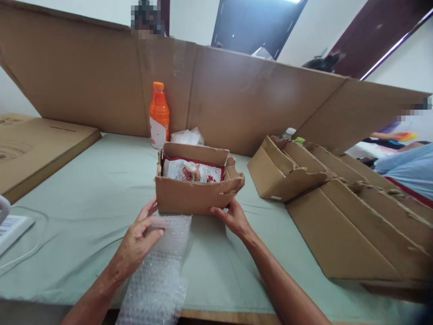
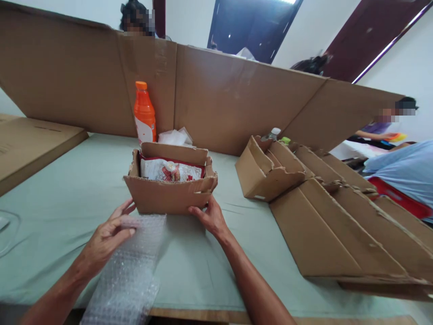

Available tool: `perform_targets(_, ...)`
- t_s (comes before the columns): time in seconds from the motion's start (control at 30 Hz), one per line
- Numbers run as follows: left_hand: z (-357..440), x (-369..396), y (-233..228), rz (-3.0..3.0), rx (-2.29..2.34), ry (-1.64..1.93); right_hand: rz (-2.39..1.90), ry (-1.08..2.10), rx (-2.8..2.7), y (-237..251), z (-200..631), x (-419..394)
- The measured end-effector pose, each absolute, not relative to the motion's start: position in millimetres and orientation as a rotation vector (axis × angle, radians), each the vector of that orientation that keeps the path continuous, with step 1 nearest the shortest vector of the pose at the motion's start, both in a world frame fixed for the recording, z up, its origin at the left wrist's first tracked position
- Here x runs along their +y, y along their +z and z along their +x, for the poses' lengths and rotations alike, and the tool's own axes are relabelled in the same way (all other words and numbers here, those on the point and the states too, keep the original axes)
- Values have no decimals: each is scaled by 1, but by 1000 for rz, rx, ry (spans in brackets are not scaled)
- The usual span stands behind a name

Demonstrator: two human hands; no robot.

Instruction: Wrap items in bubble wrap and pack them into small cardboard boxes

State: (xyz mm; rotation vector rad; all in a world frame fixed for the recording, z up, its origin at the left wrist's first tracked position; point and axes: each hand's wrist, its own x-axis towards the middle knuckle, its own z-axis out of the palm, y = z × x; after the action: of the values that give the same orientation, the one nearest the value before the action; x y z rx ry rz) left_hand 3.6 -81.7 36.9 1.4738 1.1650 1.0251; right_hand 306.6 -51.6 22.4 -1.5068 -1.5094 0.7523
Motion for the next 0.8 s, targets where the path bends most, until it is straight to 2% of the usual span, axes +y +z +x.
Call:
perform_targets(0.17, 3, -67, 38, 1336, 1248, 1042, -1509, 761, -1476, 18, 297, -27)
perform_targets(0.33, -13, -91, 39, 1266, 1248, 958, -1577, 665, -1388, 13, 296, -67)
perform_targets(0.57, -1, -124, 52, 1375, 1189, 861, -1339, 879, -1814, 54, 253, -152)
perform_targets(0.8, 8, -143, 61, 1648, 1077, 751, -1126, 680, -1879, 88, 217, -163)
